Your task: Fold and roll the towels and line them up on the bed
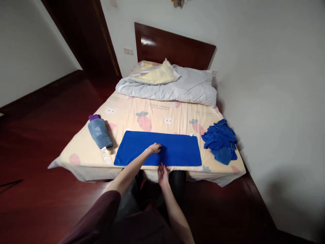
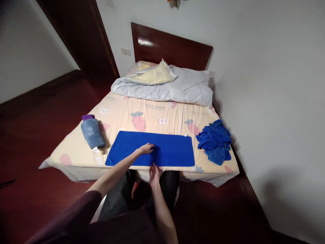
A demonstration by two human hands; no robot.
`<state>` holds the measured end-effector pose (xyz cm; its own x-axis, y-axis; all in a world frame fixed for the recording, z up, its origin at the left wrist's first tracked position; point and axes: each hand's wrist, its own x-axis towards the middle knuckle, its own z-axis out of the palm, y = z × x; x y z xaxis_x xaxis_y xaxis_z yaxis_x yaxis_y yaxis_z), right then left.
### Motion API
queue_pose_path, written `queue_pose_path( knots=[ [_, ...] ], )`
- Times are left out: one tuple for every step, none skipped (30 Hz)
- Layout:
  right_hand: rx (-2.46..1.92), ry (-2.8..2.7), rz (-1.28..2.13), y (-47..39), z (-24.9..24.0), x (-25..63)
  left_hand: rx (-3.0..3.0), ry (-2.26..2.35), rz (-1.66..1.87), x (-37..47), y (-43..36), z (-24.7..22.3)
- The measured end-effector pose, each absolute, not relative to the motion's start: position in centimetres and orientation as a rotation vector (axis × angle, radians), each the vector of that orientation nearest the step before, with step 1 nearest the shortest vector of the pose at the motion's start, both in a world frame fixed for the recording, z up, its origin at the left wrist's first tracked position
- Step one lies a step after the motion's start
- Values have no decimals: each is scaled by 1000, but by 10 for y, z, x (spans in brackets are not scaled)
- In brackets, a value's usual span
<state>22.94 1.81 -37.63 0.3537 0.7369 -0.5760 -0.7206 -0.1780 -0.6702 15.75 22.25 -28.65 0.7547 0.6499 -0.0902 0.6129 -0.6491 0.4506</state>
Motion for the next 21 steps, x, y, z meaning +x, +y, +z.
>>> queue_pose_path(
  knots=[
    [-1184, -70, 1309, 17, -378, 230, 2481, 958, 120, 169, 233, -288],
    [-1190, -126, 1323, 16, -380, 231, 2468, 969, 127, 178, 243, -289],
    [-1196, -175, 1336, 15, -381, 232, 2451, 987, 130, 187, 252, -291],
    [-1205, -203, 1348, 14, -382, 233, 2430, 1007, 134, 195, 260, -293],
    [-1221, -210, 1357, 14, -382, 234, 2406, 1032, 131, 201, 268, -296],
    [-1244, -202, 1364, 14, -381, 235, 2381, 1059, 122, 206, 276, -299],
    [-1271, -194, 1371, 14, -381, 237, 2356, 1087, 109, 210, 284, -302],
    [-1295, -192, 1377, 14, -380, 238, 2334, 1114, 93, 213, 291, -305],
    [-1316, -194, 1382, 15, -379, 239, 2317, 1138, 77, 215, 297, -308],
    [-1331, -191, 1387, 16, -378, 240, 2303, 1159, 62, 217, 303, -311],
    [-1336, -181, 1391, 16, -378, 240, 2294, 1179, 47, 218, 309, -314],
    [-1331, -158, 1399, 17, -378, 241, 2288, 1196, 33, 219, 313, -315],
    [-1319, -125, 1408, 17, -377, 241, 2285, 1214, 19, 221, 317, -316],
    [-1305, -86, 1415, 17, -377, 241, 2282, 1233, 4, 222, 320, -317],
    [-1290, -52, 1420, 17, -377, 240, 2280, 1255, -9, 224, 323, -316],
    [-1280, -29, 1421, 17, -377, 240, 2278, 1278, -23, 227, 325, -315],
    [-1278, -18, 1420, 17, -377, 239, 2275, 1303, -37, 229, 328, -314],
    [-1282, -15, 1416, 18, -376, 238, 2272, 1326, -50, 232, 330, -312],
    [-1289, -14, 1413, 18, -376, 238, 2269, 1344, -61, 235, 331, -309],
    [-1289, -8, 1412, 18, -374, 237, 2269, 1357, -69, 237, 333, -307],
    [-1282, 8, 1413, 19, -373, 237, 2269, 1364, -76, 239, 334, -304]
  ],
)
